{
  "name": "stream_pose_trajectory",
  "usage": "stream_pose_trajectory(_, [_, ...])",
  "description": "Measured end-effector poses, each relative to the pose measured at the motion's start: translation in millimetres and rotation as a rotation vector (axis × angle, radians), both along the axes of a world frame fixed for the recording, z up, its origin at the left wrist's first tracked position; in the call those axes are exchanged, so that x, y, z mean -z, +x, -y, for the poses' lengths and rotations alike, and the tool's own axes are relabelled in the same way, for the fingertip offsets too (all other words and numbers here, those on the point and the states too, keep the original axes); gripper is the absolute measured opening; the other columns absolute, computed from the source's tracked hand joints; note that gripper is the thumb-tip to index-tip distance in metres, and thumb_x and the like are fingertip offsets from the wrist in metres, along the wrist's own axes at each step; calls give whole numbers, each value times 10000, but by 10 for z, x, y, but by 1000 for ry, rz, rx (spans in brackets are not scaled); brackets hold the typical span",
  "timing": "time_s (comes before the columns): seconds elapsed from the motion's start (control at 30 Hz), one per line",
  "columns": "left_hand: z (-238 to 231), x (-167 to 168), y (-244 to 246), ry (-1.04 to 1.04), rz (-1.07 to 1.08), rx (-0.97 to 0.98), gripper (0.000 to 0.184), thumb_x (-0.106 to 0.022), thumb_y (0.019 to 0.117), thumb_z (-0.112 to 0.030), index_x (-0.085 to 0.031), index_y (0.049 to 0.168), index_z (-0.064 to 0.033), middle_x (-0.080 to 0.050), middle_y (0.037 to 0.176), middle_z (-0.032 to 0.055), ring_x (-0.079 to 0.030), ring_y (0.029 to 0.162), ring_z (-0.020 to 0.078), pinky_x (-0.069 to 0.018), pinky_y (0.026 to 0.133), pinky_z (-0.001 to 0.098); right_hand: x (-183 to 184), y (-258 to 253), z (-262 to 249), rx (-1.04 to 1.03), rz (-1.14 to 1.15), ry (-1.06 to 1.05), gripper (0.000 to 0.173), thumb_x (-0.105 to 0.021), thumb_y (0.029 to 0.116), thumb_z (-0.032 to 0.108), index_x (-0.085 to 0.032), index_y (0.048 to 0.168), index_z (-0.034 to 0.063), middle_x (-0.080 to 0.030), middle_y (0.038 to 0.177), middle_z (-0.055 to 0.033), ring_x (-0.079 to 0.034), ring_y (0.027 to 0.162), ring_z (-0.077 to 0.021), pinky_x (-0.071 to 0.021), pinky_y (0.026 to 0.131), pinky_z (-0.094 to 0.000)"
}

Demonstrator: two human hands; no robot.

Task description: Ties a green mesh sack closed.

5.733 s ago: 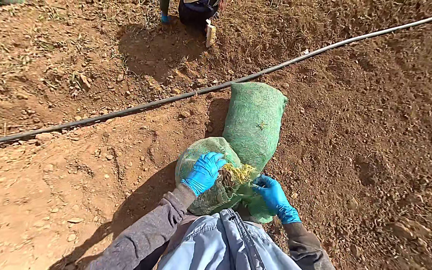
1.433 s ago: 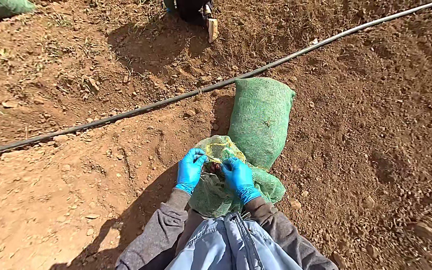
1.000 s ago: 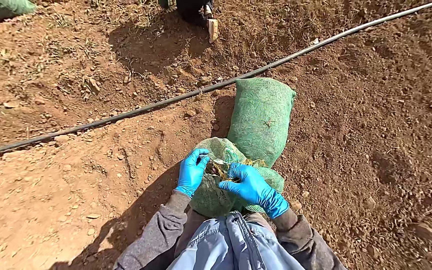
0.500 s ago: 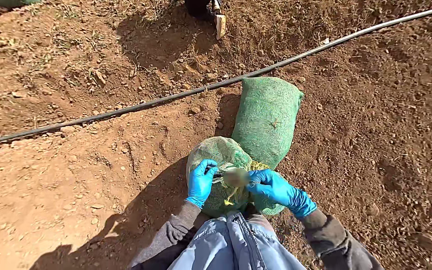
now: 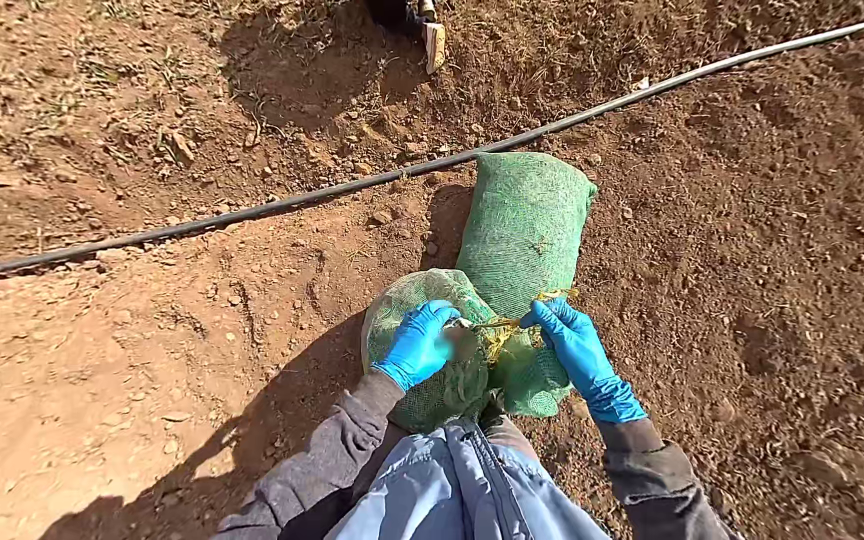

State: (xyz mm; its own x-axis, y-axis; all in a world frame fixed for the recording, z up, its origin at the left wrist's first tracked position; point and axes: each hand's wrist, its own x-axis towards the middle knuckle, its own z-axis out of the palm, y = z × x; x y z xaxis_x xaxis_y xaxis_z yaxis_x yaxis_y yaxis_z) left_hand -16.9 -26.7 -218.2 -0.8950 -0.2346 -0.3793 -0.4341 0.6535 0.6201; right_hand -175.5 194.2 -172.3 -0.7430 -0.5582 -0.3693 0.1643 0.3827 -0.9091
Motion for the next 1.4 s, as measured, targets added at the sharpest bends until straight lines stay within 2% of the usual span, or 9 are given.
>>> stream_pose_trajectory(0.1, [-152, 11, -268, -147, 12, 200, 590, -813, 830, -250, -621, 1382, -170, -609, 1392, 85, -566, 1280, 297, -483, 1039, 512, -107, 68, 36, -179, -70, -37, 322, -589, 1029, 419, -799, 906, 209, -659, 844, 24, -572, 676, -126, -482, 602, -304])
stream_pose_trajectory(0.17, [-179, 108, -343, -229, 51, 234, 378, -721, 915, -139, -684, 1291, -132, -679, 1219, 142, -637, 1146, 352, -526, 953, 540, -187, 211, 84, -349, -70, -35, 270, -626, 1014, 416, -811, 1032, 221, -711, 955, 39, -661, 853, -112, -569, 771, -327])
stream_pose_trajectory(0.33, [60, 105, -242, -58, 39, 30, 182, -649, 988, -113, -772, 1111, -167, -716, 1109, 87, -696, 1034, 281, -570, 900, 552, -394, 435, 216, -495, -113, 470, 686, -700, 939, 508, -502, 1520, 200, -698, 1247, -33, -687, 970, -190, -559, 918, -473])
stream_pose_trajectory(0.43, [197, 113, -182, 41, 60, -95, 141, -682, 983, -177, -789, 1075, -182, -732, 1098, 50, -697, 1034, 237, -561, 930, 539, -218, 366, 203, -441, -87, 680, 325, -674, 946, 470, -715, 1145, 215, -749, 997, 18, -718, 939, -190, -573, 845, -526])
stream_pose_trajectory(0.53, [185, 123, -170, 69, 52, -111, 127, -691, 988, -221, -782, 1064, -177, -740, 1102, 40, -699, 1053, 212, -557, 960, 512, -102, 453, 283, -555, 30, 676, 330, -643, 951, 496, -765, 988, 191, -742, 915, -21, -707, 892, -216, -556, 817, -538])
stream_pose_trajectory(0.7, [88, 150, -198, 64, 41, -92, 119, -695, 987, -223, -781, 1054, -175, -736, 1093, 37, -694, 1040, 201, -558, 944, 493, 197, 758, 715, -346, 6, 728, 389, -659, 940, 561, -750, 1120, 229, -755, 1019, -15, -713, 981, -232, -556, 855, -550])
stream_pose_trajectory(0.9, [132, 45, -234, 82, 65, -43, 202, -640, 996, -110, -789, 1094, -205, -728, 1148, 22, -690, 1067, 215, -550, 947, 528, 353, 833, 680, -49, -205, 688, 163, -681, 925, 216, -693, 1082, 173, -711, 1028, -61, -705, 903, -277, -569, 726, -562])
stream_pose_trajectory(1.13, [202, 152, -294, 146, 70, -56, 200, -629, 999, -160, -796, 1080, -232, -740, 1124, -22, -686, 1073, 154, -542, 980, 483, 674, 770, 732, 13, -33, 540, 279, -800, 876, 410, -751, 994, 162, -752, 903, -45, -718, 872, -253, -560, 780, -579])
stream_pose_trajectory(1.4, [283, 142, -391, 115, 135, 43, 178, -655, 999, -193, -797, 1089, -252, -741, 1164, -30, -682, 1119, 159, -527, 1005, 502, 697, 726, 711, -111, -212, 566, 183, -771, 918, 290, -747, 1049, 165, -743, 1012, -78, -711, 974, -288, -560, 845, -582])
